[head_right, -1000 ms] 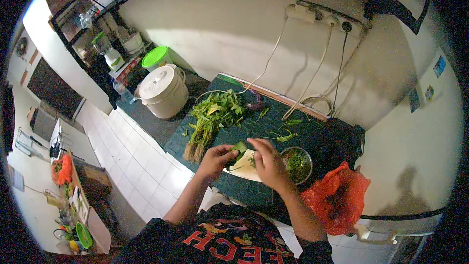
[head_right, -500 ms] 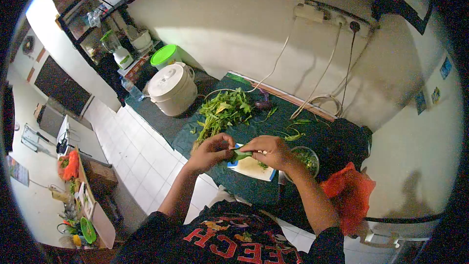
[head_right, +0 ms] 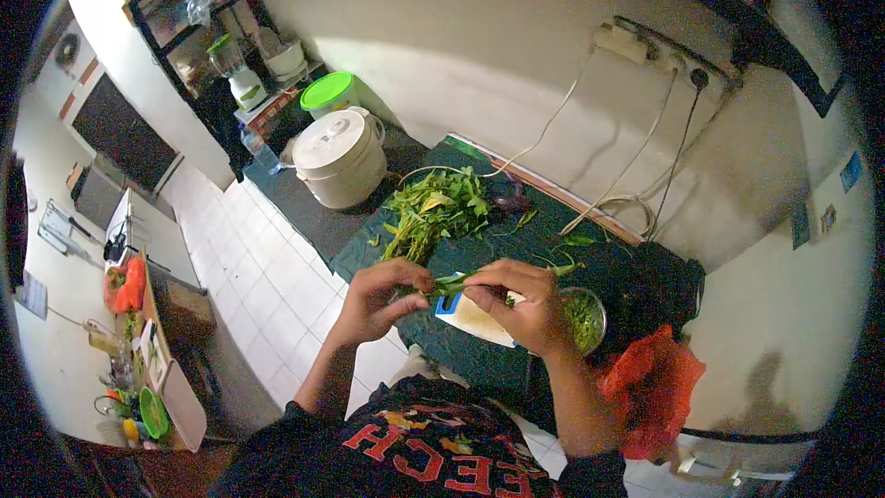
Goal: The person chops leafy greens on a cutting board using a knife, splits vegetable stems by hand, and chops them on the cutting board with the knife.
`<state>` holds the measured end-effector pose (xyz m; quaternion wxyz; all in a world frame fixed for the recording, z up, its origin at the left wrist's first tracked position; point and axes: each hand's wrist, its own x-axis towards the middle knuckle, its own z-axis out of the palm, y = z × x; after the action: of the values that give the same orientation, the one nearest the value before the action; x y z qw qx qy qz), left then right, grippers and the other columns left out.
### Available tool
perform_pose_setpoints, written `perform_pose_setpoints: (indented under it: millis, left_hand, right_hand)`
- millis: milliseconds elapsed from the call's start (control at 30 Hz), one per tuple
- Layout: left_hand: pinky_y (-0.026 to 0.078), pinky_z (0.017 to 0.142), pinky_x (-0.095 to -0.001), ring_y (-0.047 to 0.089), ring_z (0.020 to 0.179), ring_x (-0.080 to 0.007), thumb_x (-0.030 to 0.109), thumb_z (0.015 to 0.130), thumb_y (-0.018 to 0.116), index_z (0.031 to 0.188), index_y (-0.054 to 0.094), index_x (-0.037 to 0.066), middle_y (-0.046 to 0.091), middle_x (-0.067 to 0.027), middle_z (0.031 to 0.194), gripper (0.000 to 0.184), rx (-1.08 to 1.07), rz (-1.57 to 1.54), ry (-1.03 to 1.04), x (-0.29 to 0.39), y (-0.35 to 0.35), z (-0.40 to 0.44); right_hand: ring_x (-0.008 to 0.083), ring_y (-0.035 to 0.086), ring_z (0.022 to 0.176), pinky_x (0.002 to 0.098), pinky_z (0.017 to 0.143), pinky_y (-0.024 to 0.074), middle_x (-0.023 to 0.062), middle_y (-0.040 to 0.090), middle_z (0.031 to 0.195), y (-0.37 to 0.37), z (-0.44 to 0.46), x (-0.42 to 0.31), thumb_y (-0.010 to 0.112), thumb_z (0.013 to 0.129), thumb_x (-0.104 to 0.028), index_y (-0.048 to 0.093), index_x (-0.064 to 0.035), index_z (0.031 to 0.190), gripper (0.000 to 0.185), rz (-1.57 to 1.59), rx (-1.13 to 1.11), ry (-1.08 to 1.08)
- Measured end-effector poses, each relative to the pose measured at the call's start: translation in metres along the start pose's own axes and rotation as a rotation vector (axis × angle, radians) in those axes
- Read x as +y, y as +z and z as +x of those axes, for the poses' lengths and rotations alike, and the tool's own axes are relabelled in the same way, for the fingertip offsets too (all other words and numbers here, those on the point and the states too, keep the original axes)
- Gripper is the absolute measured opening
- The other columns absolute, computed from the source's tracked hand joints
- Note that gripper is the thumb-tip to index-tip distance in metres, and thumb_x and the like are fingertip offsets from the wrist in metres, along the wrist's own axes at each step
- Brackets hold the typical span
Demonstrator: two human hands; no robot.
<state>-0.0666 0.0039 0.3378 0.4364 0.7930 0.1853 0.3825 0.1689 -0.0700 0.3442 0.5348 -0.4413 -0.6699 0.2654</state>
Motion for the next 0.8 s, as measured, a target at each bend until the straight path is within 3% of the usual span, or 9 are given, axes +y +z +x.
perform_pose_setpoints:
  millis: [133,200,300,433,567,633,733,800]
  left_hand:
    - [0.051,0.08,-0.0298,0.063,0.092,-0.0145,0.006,0.087,0.073,0.1,0.068,-0.001,0.069,-0.0081,0.099,0.015,0.102,-0.119,-0.11,0.007,-0.002,-0.006]
    - [0.05,0.078,-0.0263,0.062,0.09,-0.0116,0.005,0.09,0.07,0.098,0.069,-0.001,0.069,-0.0058,0.099,0.01,0.137,-0.116,-0.313,0.013,-0.002,-0.007]
    - [0.05,0.076,-0.0249,0.062,0.088,-0.0102,0.006,0.092,0.069,0.102,0.066,0.0,0.068,-0.0042,0.1,0.012,0.169,-0.165,-0.372,0.003,0.0,-0.013]
    - [0.05,0.078,-0.025,0.062,0.091,-0.0095,0.007,0.093,0.068,0.113,0.055,0.003,0.065,-0.0039,0.103,0.024,0.242,-0.355,-0.355,-0.005,0.003,-0.012]
    - [0.05,0.08,-0.0256,0.062,0.094,-0.0101,0.003,0.094,0.063,0.109,0.06,0.001,0.066,-0.0055,0.105,0.015,0.2,-0.483,-0.369,-0.009,-0.002,-0.013]
    - [0.051,0.08,-0.0265,0.063,0.094,-0.0129,0.0,0.094,0.058,0.107,0.066,0.0,0.067,-0.0079,0.108,0.015,-0.015,-0.286,-0.189,-0.01,-0.011,-0.008]
    - [0.052,0.081,-0.0284,0.065,0.095,-0.0165,-0.001,0.093,0.054,0.107,0.069,0.0,0.068,-0.0102,0.11,0.021,-0.058,-0.17,-0.127,0.002,-0.021,0.002]
    - [0.053,0.081,-0.0304,0.066,0.096,-0.019,0.003,0.092,0.061,0.109,0.069,0.001,0.069,-0.0106,0.108,0.019,-0.082,-0.137,-0.097,0.007,-0.028,0.006]
  right_hand:
    - [0.0084,0.063,0.069,0.0233,0.062,0.0483,0.0038,0.068,0.083,0.015,-0.011,0.004,0.075,0.086,-0.006,0.068,-0.0004,0.092,0.011,0.105,0.11,0.18]
    - [0.0087,0.062,0.07,0.0245,0.065,0.0501,0.0039,0.068,0.081,0.022,-0.015,0.005,0.075,0.087,-0.011,0.067,-0.0025,0.092,0.012,0.117,0.117,0.229]
    - [0.0086,0.062,0.068,0.025,0.063,0.0502,0.0045,0.068,0.08,0.028,-0.015,0.002,0.075,0.087,-0.011,0.064,-0.002,0.092,0.015,0.218,0.181,0.335]
    - [0.008,0.061,0.065,0.0239,0.06,0.049,0.0039,0.065,0.078,0.027,-0.007,-0.015,0.07,0.091,-0.007,0.057,-0.0014,0.093,0.014,0.227,0.197,0.416]
    - [0.0091,0.06,0.066,0.0261,0.059,0.0496,0.0045,0.062,0.081,0.016,-0.007,-0.018,0.06,0.094,-0.002,0.056,-0.0021,0.095,0.004,0.127,0.094,0.349]
    - [0.0123,0.061,0.068,0.0276,0.06,0.0496,0.0067,0.061,0.085,0.005,-0.005,-0.019,0.053,0.094,0.0,0.06,-0.0026,0.095,0.007,-0.02,-0.063,0.251]
    - [0.0088,0.055,0.065,0.0233,0.062,0.0456,0.0055,0.061,0.084,0.0,0.004,-0.033,0.05,0.096,0.0,0.062,0.0014,0.094,0.012,-0.07,-0.085,0.222]
    - [0.0097,0.054,0.064,0.0234,0.062,0.0454,0.0064,0.061,0.086,0.0,0.004,-0.03,0.049,0.097,-0.001,0.064,0.0023,0.095,0.016,-0.074,-0.091,0.207]
